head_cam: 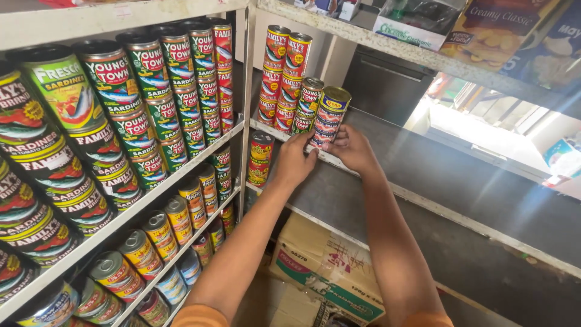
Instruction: Stocking grocery store shelves with canned goods and instant noodles from boxes.
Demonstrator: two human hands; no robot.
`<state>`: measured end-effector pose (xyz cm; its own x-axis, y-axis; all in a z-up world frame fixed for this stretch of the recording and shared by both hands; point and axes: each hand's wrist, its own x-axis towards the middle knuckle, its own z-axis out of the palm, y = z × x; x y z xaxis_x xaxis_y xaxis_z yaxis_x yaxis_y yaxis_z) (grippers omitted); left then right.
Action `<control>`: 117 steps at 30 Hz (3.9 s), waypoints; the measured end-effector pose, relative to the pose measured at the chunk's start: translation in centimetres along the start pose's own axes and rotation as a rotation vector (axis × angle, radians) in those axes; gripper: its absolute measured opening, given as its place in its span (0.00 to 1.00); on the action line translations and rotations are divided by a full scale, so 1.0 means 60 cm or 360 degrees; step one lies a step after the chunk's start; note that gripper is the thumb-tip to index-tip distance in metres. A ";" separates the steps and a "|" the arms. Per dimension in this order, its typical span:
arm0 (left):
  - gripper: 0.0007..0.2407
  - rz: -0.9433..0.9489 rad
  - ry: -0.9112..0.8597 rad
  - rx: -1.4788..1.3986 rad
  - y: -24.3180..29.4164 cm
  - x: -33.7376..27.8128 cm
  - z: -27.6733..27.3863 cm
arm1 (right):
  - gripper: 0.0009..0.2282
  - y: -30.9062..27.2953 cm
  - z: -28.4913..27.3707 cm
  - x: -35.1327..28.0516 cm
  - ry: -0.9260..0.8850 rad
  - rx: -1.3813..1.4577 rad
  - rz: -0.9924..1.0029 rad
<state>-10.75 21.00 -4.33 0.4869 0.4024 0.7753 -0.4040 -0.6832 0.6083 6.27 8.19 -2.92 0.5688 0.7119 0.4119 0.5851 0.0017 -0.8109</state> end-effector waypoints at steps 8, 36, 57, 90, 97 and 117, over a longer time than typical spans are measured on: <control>0.19 0.0041 -0.0007 -0.0084 -0.012 0.013 -0.012 | 0.23 -0.010 0.004 0.008 -0.0013 0.0104 -0.0006; 0.29 0.0143 -0.0218 -0.0151 -0.042 -0.002 0.000 | 0.24 -0.033 0.007 -0.014 0.0192 -0.0268 -0.0056; 0.32 0.0123 -0.0309 -0.0158 -0.039 -0.014 -0.004 | 0.18 -0.059 0.013 -0.035 0.0360 -0.0274 0.0042; 0.25 -0.0607 0.0731 -0.0683 0.068 -0.276 -0.069 | 0.07 -0.076 0.181 -0.233 -0.0122 0.0796 -0.0195; 0.23 -0.0930 0.1221 -0.0022 0.145 -0.510 -0.183 | 0.07 -0.108 0.366 -0.342 -0.0708 0.1176 -0.0160; 0.18 -0.1548 0.2577 0.0372 0.373 -1.328 -0.267 | 0.09 -0.229 0.766 -0.951 -0.2641 0.0949 0.0165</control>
<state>-71.00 -16.58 -49.77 -0.6970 0.6530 -0.2963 -0.3101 0.0981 0.9456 -60.81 -0.20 -34.36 -0.7672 0.6221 -0.1563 0.1015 -0.1228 -0.9872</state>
